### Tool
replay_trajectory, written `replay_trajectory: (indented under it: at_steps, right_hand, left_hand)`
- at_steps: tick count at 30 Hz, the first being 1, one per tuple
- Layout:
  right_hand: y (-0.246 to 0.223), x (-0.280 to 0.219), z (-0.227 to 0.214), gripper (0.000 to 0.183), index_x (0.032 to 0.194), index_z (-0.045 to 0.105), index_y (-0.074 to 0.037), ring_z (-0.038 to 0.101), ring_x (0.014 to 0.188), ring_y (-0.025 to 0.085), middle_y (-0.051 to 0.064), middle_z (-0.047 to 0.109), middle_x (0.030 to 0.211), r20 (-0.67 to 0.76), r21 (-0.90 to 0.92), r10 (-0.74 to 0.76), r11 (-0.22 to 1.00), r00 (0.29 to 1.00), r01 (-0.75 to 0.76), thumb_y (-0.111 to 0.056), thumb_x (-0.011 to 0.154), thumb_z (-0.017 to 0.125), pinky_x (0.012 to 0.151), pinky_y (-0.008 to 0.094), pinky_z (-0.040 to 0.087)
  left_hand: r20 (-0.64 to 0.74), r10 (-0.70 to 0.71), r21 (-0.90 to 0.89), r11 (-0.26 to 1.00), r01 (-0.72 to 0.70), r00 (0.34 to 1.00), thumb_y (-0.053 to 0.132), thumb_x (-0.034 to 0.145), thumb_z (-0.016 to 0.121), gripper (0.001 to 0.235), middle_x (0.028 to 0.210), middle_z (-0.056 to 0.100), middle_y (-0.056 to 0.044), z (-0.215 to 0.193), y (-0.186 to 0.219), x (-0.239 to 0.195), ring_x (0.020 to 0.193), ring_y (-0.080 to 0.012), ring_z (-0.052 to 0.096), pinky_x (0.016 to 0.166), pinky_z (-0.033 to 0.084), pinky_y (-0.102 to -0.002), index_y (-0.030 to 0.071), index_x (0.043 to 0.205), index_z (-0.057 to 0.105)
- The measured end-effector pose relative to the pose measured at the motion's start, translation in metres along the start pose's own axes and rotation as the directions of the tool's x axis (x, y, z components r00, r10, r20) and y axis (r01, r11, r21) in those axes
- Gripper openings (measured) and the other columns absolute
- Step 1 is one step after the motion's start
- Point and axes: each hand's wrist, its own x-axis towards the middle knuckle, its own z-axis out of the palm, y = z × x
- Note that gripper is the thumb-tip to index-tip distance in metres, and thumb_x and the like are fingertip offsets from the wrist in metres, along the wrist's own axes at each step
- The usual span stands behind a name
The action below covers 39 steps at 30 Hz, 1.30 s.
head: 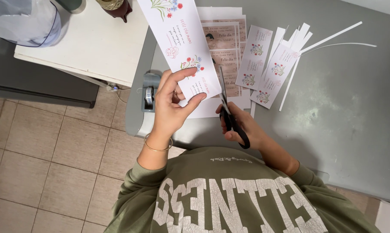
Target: Cutting out printed floral gift tags from sheets of paper using scissors.
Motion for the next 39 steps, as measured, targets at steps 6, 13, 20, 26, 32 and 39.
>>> replay_trajectory:
  at_steps: [6,13,20,26,32,39]
  right_hand:
    - [0.003,-0.002,-0.002,0.090,0.131,0.050,-0.005,0.060,0.080,0.013,0.002,0.057,0.089,-0.010,-0.019,-0.029,0.999,1.000,0.029,-0.071,0.076,0.077,0.070,0.028,0.051]
    - [0.011,-0.007,-0.008,0.082,0.129,0.052,-0.005,0.057,0.076,0.012,0.001,0.056,0.086,-0.028,0.001,-0.050,0.999,0.998,0.050,-0.059,0.075,0.083,0.067,0.027,0.048]
    - [0.016,-0.011,-0.012,0.073,0.122,0.057,-0.005,0.053,0.070,0.009,-0.001,0.056,0.078,-0.104,-0.091,-0.062,0.994,0.993,0.052,-0.053,0.075,0.085,0.063,0.024,0.043]
    - [0.019,-0.011,-0.013,0.063,0.115,0.059,-0.004,0.051,0.063,0.006,-0.002,0.057,0.071,-0.142,-0.102,-0.068,0.993,0.988,0.054,-0.045,0.076,0.087,0.058,0.022,0.039]
    - [0.021,-0.011,-0.014,0.054,0.111,0.059,-0.002,0.046,0.059,0.004,-0.002,0.053,0.065,-0.174,-0.115,-0.086,0.991,0.981,0.067,-0.032,0.078,0.089,0.054,0.022,0.035]
    - [0.020,-0.010,-0.012,0.040,0.104,0.060,-0.002,0.053,0.048,0.004,-0.002,0.054,0.057,-0.209,-0.125,-0.077,0.991,0.975,0.051,-0.015,0.078,0.088,0.048,0.022,0.037]
  left_hand:
    - [-0.009,-0.026,0.064,0.998,0.027,1.000,-0.006,0.084,0.087,0.054,0.122,0.054,-0.002,0.003,0.001,0.000,0.082,-0.0012,0.053,0.068,0.050,-0.016,0.006,0.132,0.064]
    - [0.010,-0.011,0.022,1.000,0.011,1.000,-0.006,0.085,0.086,0.054,0.122,0.053,-0.002,0.008,0.005,0.002,0.089,-0.0025,0.060,0.073,0.054,-0.017,0.005,0.133,0.063]
    - [0.025,-0.010,0.016,1.000,0.010,1.000,-0.006,0.085,0.087,0.056,0.122,0.053,-0.002,0.013,0.008,0.005,0.088,-0.0026,0.056,0.073,0.052,-0.017,0.006,0.134,0.063]
    - [0.026,-0.007,0.047,0.999,0.006,1.000,-0.004,0.084,0.089,0.057,0.119,0.054,0.000,0.015,0.008,0.007,0.080,-0.0011,0.049,0.067,0.046,-0.016,0.007,0.134,0.064]
    - [0.040,0.005,0.012,1.000,-0.005,0.999,-0.004,0.085,0.088,0.056,0.123,0.054,-0.001,0.016,0.013,0.009,0.089,-0.0017,0.057,0.071,0.051,-0.017,0.007,0.135,0.063]
    - [0.050,-0.009,-0.007,1.000,0.009,0.999,-0.003,0.086,0.088,0.056,0.121,0.055,-0.001,0.017,0.012,0.010,0.091,-0.0018,0.062,0.070,0.051,-0.017,0.007,0.135,0.063]
